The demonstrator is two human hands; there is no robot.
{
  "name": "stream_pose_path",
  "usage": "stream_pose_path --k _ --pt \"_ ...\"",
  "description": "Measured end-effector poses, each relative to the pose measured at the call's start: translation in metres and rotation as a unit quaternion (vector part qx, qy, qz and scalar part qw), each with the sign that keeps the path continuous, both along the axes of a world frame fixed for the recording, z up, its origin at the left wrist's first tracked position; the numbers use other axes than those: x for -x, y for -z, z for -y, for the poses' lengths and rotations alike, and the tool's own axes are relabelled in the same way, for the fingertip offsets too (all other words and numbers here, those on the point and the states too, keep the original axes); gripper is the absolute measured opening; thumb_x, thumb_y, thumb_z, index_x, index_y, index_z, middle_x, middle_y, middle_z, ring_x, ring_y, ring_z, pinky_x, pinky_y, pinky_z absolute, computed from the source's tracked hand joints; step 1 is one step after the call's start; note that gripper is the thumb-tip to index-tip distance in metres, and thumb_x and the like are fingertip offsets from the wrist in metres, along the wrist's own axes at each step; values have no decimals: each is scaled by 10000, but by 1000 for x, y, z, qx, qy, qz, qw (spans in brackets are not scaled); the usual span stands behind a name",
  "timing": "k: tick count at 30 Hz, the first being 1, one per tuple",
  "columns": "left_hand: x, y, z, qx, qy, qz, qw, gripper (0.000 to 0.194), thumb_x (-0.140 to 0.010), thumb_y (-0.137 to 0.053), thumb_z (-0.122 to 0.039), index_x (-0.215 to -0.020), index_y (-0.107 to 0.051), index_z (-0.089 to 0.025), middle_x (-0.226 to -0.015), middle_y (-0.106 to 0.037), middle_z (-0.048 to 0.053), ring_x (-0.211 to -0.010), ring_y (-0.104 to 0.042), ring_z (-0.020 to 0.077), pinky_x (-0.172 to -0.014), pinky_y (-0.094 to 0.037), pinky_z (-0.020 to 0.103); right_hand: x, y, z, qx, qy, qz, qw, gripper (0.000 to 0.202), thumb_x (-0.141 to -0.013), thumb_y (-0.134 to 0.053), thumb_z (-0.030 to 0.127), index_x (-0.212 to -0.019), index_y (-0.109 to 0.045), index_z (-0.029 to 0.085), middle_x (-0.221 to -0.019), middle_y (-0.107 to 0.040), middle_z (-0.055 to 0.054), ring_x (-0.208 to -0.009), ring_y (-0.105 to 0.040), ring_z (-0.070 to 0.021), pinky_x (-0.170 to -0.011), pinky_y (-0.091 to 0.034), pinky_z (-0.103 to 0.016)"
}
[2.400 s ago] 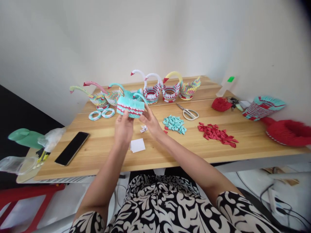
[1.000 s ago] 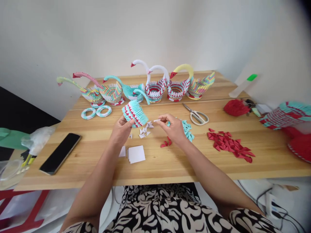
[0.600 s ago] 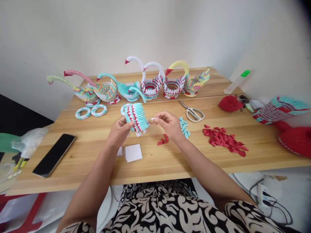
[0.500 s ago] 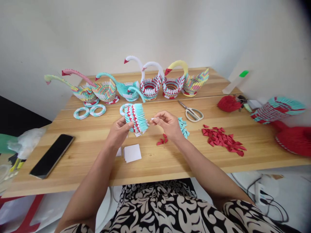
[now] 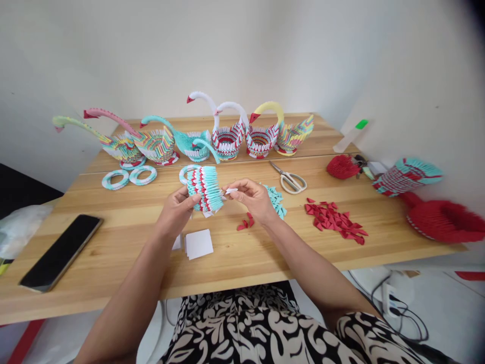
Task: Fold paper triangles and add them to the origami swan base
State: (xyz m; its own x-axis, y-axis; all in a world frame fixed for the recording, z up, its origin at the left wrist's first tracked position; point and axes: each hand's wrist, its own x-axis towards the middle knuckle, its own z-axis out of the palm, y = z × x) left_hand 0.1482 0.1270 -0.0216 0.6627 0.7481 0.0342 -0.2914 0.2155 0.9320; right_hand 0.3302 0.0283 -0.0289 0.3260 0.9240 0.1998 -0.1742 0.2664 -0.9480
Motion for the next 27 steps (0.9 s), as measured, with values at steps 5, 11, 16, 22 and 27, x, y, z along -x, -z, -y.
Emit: stream_pose_path --k 5,11,16,22,27 --pt "1 2 0 -3 -1 -3 1000 384 -698 -832 -353 -1020 -745 -163 -1030 -751 110 -1042 -682 311 -903 -543 400 0 -2 -1 7 -1 -18 1000 303 -693 -823 414 -880 -710 205 -949 -755 -41 -819 -695 -158 -806 -559 -326" --pt "1 2 0 3 -9 -7 1000 427 -683 -841 -364 -1044 -737 -162 -1041 -748 109 -1068 -672 318 -928 -538 413 -1 -3 -1 17 11 -53 998 345 -664 -829 467 -802 -670 194 -749 -741 -20 -640 -666 -134 -657 -551 -276" --pt "1 4 -2 6 -14 -6 1000 429 -694 -833 -350 -1062 -728 -155 -1050 -746 110 -1079 -668 319 -937 -536 415 -3 1 -2 21 9 -81 996 323 -727 -790 471 -818 -648 196 -612 -680 26 -543 -615 -99 -583 -526 -224" --pt "1 4 -2 9 -12 2 1000 414 -685 -844 -329 -1048 -733 -161 -1049 -747 110 -1071 -673 312 -944 -534 411 -4 -3 -4 52 -3 -145 988 430 -621 -846 519 -815 -628 204 -782 -737 -1 -706 -694 -128 -695 -578 -250" --pt "1 1 0 12 -17 1 1000 428 -664 -857 -334 -1033 -735 -157 -1040 -748 114 -1072 -673 318 -942 -535 416 -5 -1 -5 51 29 -100 993 476 -606 -862 469 -922 -616 213 -810 -735 2 -743 -693 -134 -712 -565 -258"
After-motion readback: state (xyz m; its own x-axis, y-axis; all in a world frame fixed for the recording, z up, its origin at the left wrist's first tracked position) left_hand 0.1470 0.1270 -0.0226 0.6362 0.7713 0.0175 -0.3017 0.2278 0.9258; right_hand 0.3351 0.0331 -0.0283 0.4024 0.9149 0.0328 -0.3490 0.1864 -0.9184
